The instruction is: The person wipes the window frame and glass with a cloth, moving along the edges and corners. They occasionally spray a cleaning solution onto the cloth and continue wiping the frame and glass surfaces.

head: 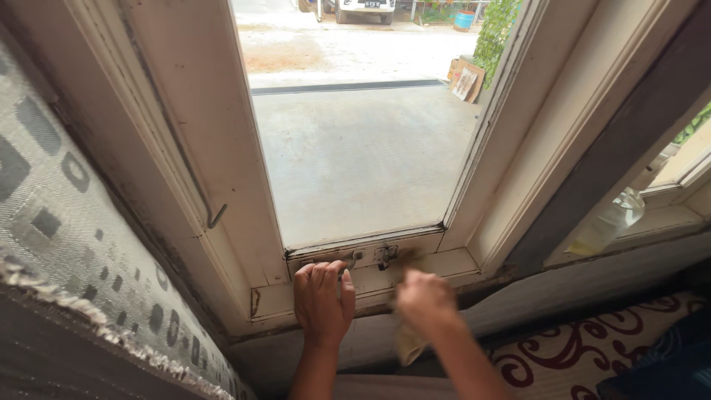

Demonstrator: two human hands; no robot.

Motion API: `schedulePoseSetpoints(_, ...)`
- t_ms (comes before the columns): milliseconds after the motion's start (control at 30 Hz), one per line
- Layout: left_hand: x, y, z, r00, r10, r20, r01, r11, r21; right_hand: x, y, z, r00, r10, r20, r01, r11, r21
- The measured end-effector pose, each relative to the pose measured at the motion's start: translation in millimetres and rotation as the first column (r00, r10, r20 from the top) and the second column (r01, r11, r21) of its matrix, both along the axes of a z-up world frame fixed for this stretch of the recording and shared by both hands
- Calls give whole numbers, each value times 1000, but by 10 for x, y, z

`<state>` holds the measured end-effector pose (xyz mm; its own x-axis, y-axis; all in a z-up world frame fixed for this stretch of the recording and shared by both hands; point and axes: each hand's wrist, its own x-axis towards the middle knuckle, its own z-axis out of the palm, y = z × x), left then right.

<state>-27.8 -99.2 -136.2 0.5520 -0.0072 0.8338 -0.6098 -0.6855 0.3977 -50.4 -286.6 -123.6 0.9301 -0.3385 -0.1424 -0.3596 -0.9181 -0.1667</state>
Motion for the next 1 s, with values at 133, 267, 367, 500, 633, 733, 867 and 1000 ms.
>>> schedulePoseSetpoints(133, 3, 25, 0, 1000, -7, 29, 7, 1000, 6, -87, 148, 6, 997, 69, -44, -73, 990, -117)
schedulePoseSetpoints(267, 11, 46, -12, 999, -22, 47, 22, 1000, 3, -143, -665, 134, 999, -34, 22, 38, 979, -201)
schedulePoseSetpoints(367, 6, 38, -12, 998, -26, 54, 26, 1000, -7, -220, -1033, 221, 982, -184, -42, 181, 982, -52)
schedulePoseSetpoints(500, -18, 76, 40, 994, -83, 69, 85, 996, -29, -167, -850, 59, 981, -149, 124, 157, 986, -53)
schedulePoseSetpoints(633, -149, 203, 143, 982, -167, 92, 177, 978, -111, -85, -86, -96, 995, 6, 96, -1, 999, -52)
schedulePoseSetpoints(733, -245, 377, 201, 983, -155, 102, 169, 974, -151, -108, 439, 3, 983, 108, 149, -111, 994, 10)
schedulePoseSetpoints(867, -332, 626, 182, 989, -123, 81, 137, 968, -211, -14, 838, 158, 960, 194, 202, -214, 973, 82)
schedulePoseSetpoints(1000, -425, 876, 138, 989, -125, 81, 142, 956, -258, 23, 1265, 151, 944, 266, 198, -290, 951, 109)
